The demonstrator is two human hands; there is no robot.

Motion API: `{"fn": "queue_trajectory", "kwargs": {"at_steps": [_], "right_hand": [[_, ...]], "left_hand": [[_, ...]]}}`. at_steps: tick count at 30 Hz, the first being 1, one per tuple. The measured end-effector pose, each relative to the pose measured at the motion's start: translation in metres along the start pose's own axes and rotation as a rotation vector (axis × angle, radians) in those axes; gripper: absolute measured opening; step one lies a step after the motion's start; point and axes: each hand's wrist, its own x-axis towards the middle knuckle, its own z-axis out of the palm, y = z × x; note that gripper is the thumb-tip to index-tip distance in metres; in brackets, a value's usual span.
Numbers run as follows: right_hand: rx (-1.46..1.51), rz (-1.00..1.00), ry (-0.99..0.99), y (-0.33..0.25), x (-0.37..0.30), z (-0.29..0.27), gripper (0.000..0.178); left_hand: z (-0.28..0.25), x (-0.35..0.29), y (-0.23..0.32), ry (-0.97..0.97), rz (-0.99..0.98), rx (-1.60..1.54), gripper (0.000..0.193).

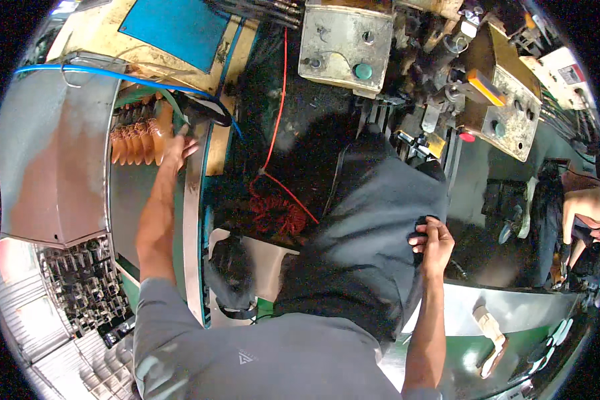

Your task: Operating a shoe lasting machine to shape and bond shoe uppers to soles.

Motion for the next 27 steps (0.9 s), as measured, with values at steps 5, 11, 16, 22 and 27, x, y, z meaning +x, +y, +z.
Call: {"fn": "queue_trajectory", "kwargs": {"at_steps": [5, 11, 16, 22, 27], "right_hand": [[0.186, 0.014, -0.094, 0.005, 0.008, 0.010, 0.030], [0.208, -0.078, -0.052, 0.010, 0.000, 0.018, 0.030], [0.173, -0.064, -0.009, 0.008, -0.002, 0.014, 0.029], [0.096, -0.121, -0.064, 0.012, -0.013, 0.013, 0.028], [0.080, -0.191, -0.261, -0.001, -0.043, 0.035, 0.032]], "left_hand": [[0.033, 0.007, 0.039, -0.083, 0.002, -0.412, 0.130], [0.055, 0.003, 0.025, 0.233, 0.113, -0.689, 0.116], [0.041, -0.089, -0.021, -0.171, 0.123, -0.938, 0.080], [0.079, -0.294, -0.023, -0.293, 0.097, -0.879, 0.057], [0.098, -0.389, -0.036, -0.525, 0.169, -0.866, 0.070]]}}
